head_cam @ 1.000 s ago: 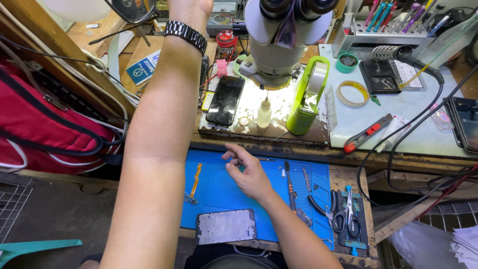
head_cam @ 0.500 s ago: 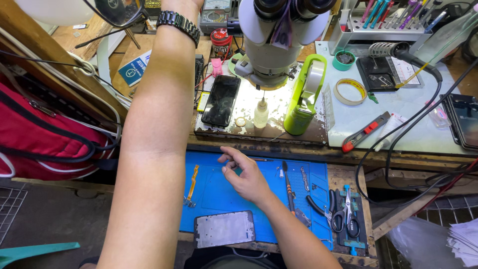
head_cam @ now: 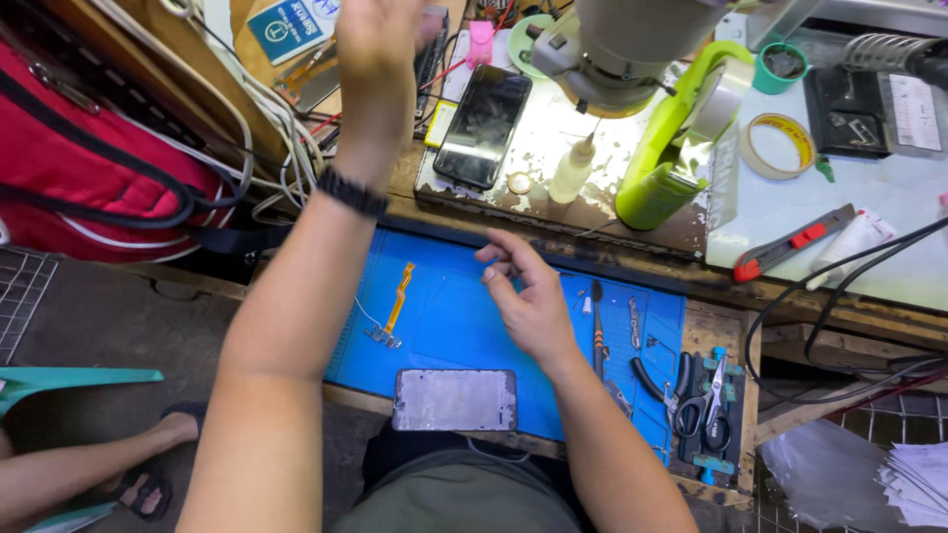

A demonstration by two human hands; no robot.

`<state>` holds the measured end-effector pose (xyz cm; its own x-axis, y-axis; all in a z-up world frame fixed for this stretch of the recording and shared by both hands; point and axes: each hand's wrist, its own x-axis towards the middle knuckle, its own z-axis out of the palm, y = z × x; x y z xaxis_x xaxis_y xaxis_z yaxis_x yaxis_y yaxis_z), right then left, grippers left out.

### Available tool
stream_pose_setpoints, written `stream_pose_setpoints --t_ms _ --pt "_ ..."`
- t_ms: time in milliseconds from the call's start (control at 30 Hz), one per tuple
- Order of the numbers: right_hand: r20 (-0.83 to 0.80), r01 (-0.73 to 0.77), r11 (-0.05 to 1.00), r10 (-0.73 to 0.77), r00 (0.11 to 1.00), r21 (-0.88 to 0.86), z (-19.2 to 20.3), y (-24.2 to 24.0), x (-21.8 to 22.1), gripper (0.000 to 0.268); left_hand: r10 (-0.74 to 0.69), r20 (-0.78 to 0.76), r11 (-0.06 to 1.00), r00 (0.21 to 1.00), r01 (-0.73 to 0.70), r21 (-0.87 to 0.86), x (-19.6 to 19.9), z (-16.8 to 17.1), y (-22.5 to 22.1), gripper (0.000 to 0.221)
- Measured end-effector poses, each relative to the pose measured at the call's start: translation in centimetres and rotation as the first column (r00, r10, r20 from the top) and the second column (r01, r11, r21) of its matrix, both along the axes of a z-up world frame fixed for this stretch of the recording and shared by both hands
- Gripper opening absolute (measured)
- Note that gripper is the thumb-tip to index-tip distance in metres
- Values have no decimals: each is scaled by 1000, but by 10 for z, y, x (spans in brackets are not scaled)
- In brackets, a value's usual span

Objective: The person tests a smartphone by navigating its setup screens, then places it on the workbench. They use a metal spudger to carefully pry and remove adhesive residue from the edges of a disassembled smartphone chassis on a blue mat.

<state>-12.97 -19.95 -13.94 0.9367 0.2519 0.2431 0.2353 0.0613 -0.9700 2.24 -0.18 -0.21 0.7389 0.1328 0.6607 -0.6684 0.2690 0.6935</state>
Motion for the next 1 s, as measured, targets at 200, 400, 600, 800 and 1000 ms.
stream_pose_setpoints --t_ms 200,400,600,800,1000 --pt "-34 56 995 -53 998 78 -1 -6 10 48 50 -239 962 970 18 273 -90 -76 11 23" --pt "80 309 923 -334 939 228 9 -21 8 50 222 -41 717 974 -135 684 -143 -97 0 22" --pt "164 250 950 -220 962 -189 5 -11 13 27 -160 -46 212 986 80 974 -175 -85 -17 37" --pt "196 338 898 -291 936 -280 8 -17 13 27 -90 -124 104 988 133 986 -223 -84 -8 75" --pt "286 312 931 -252 924 -188 22 -32 13 25 -66 -103 17 993 104 994 -269 -99 -7 102"
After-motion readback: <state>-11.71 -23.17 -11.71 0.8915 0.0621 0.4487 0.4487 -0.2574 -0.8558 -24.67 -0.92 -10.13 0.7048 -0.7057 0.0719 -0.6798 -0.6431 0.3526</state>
